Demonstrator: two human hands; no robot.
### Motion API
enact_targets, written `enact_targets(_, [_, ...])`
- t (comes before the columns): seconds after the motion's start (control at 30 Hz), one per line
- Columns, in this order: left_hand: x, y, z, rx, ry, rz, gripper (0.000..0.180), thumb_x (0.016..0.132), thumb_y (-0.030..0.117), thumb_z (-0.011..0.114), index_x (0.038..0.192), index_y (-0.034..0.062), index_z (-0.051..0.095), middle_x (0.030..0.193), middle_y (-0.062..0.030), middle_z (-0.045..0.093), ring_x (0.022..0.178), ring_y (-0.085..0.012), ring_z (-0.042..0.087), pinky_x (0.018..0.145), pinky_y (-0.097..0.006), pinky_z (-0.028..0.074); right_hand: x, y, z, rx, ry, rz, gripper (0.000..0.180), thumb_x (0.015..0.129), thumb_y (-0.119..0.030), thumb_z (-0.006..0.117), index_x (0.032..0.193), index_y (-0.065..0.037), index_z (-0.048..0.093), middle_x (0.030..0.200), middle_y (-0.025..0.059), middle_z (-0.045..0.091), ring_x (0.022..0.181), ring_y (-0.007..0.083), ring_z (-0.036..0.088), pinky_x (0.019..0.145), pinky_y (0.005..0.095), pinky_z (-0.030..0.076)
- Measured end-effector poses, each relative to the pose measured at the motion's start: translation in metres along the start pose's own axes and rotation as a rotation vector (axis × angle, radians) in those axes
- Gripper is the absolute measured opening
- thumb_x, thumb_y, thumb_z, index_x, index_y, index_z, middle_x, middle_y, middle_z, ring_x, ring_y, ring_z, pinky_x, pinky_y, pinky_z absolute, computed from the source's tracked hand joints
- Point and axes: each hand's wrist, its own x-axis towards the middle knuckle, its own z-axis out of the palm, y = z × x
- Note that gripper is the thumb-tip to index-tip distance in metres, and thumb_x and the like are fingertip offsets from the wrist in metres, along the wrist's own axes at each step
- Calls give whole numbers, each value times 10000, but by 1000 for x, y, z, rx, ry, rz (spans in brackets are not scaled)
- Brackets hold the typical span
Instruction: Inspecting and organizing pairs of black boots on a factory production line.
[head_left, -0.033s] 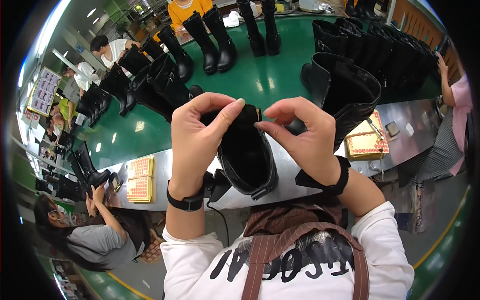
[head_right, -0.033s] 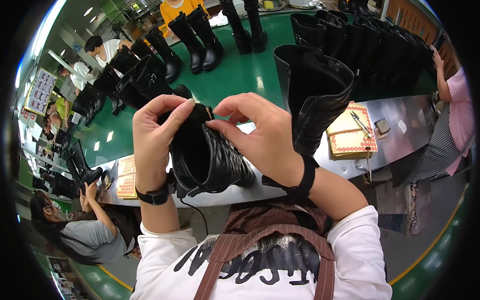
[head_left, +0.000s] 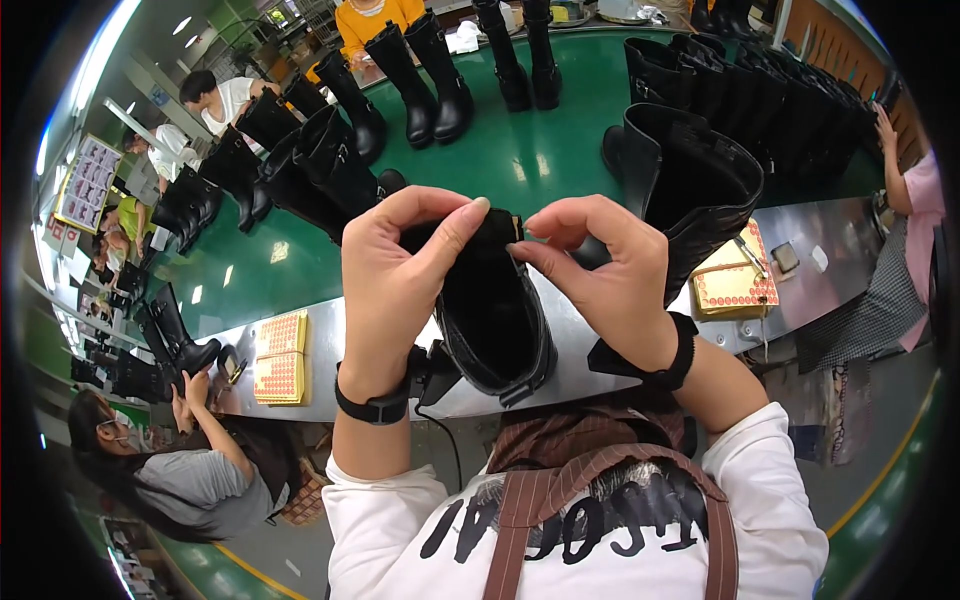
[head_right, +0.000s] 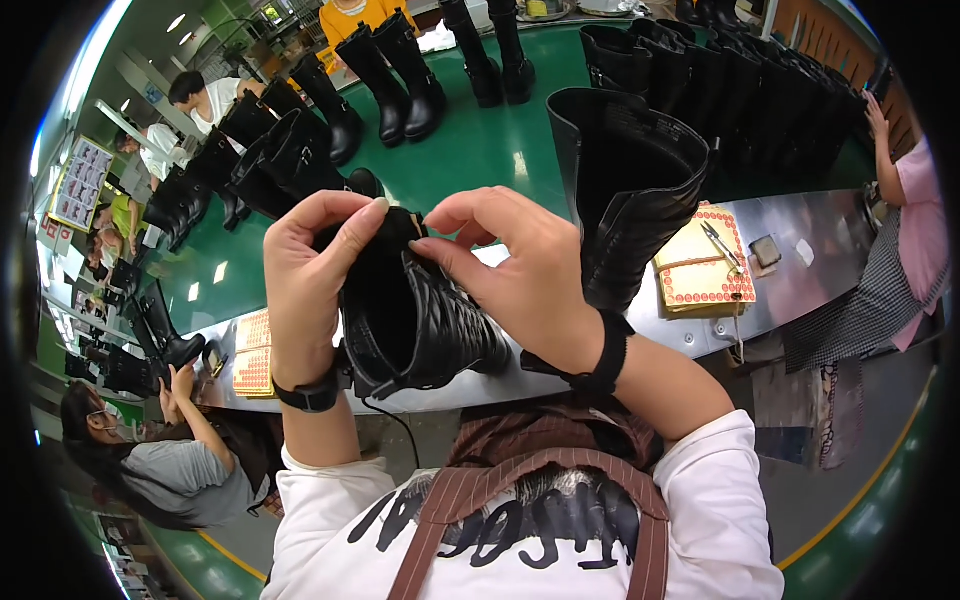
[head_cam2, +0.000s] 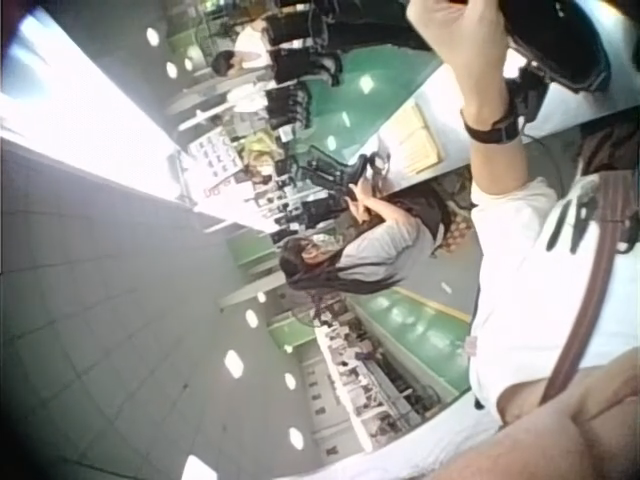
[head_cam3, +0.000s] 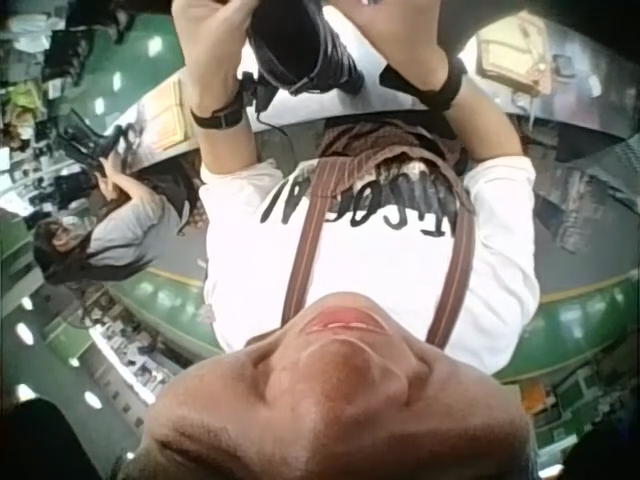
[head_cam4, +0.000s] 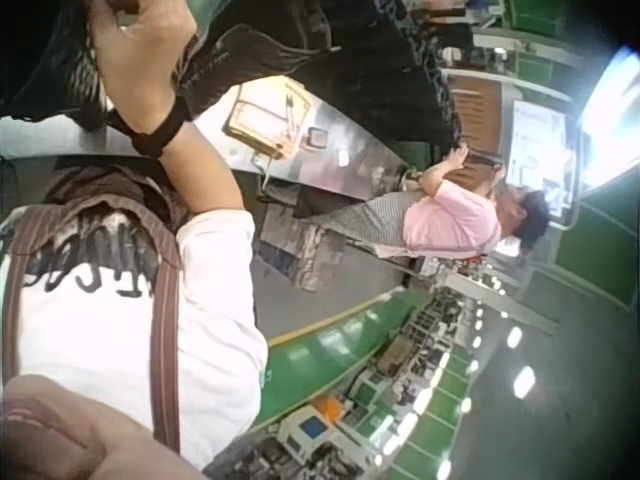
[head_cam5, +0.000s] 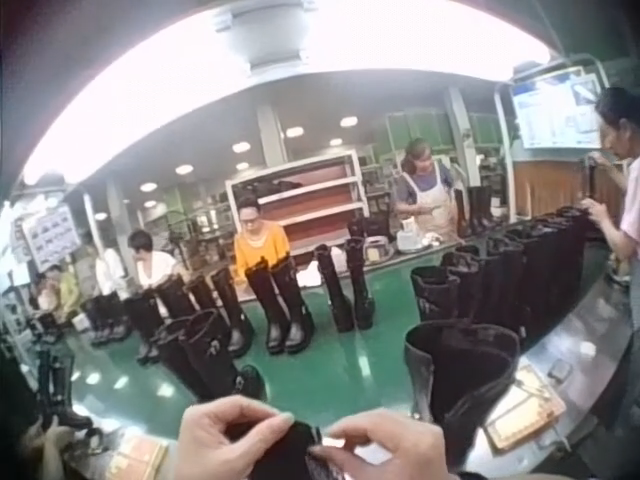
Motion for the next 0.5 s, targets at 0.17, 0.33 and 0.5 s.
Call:
enact_targets(0.17, [-9, 1, 2, 28, 80, 39, 124, 830, 95, 736, 835, -23, 703, 757, -22, 682, 701, -55, 599, 650, -188, 463, -6, 0, 8, 14, 52, 13, 202, 713, -22, 798, 879, -34, 684, 796, 59, 683, 661, 130, 665, 612, 240, 527])
enact_targets(0.33, [-20, 1, 1, 66, 114, 92, 116, 815, 87, 748, 846, -17, 707, 780, -33, 692, 729, -67, 603, 681, -196, 458, -11, -2, 10, 45, 63, 39, 202, 714, -4, 791, 889, -38, 694, 805, 52, 691, 668, 124, 667, 614, 235, 521])
enact_targets(0.5, [-25, -2, -2, 65, 110, 149, 95, 799, 42, 753, 857, -17, 707, 796, -50, 703, 747, -86, 630, 703, -209, 476, -13, -2, 13, 147, 54, 75, 200, 720, 2, 782, 897, -30, 696, 807, 53, 692, 679, 118, 664, 639, 234, 520])
